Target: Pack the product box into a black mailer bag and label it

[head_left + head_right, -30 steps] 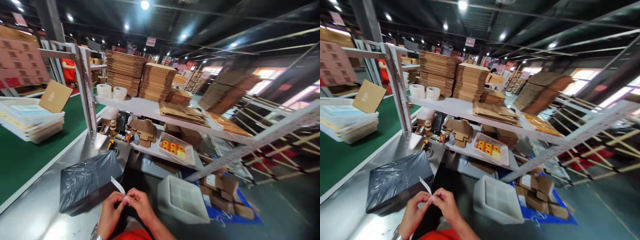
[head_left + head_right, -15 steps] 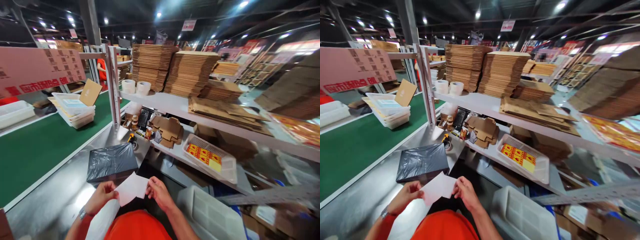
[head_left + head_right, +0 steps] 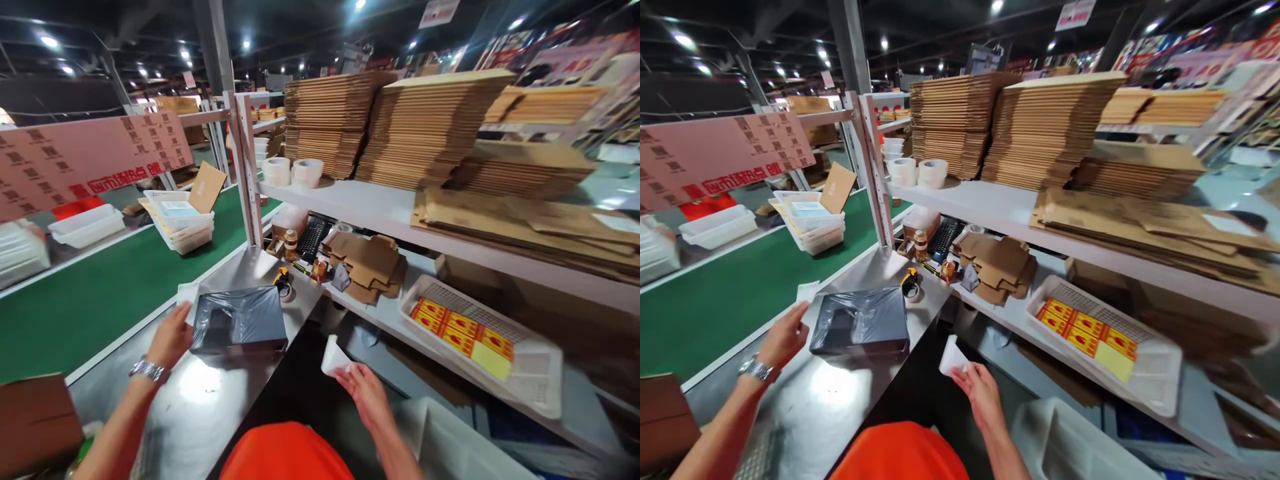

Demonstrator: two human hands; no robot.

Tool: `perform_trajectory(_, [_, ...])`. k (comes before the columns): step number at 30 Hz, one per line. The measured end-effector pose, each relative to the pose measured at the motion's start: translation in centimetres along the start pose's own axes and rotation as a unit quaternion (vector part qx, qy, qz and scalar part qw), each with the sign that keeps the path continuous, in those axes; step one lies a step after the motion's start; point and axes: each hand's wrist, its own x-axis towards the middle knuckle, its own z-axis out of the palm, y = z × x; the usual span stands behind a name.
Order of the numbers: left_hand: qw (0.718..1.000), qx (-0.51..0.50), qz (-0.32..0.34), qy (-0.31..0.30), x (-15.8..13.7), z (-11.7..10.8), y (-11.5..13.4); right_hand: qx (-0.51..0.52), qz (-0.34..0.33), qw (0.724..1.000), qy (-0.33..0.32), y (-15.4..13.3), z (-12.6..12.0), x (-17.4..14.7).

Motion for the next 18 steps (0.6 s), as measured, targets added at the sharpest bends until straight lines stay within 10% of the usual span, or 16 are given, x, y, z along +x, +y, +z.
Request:
perform_trajectory(7, [0.977, 0.136, 0.077, -0.146, 0.7, 9.3, 4.2, 0.005, 0.015, 0.999, 0.033, 2.3, -3.5, 0.7])
perform_trajectory(18, [0.973, 0.17, 0.074, -0.139, -6.9, 13.7, 1.1, 0.0, 0.019, 0.998, 0.055, 3.6, -3.6, -0.8])
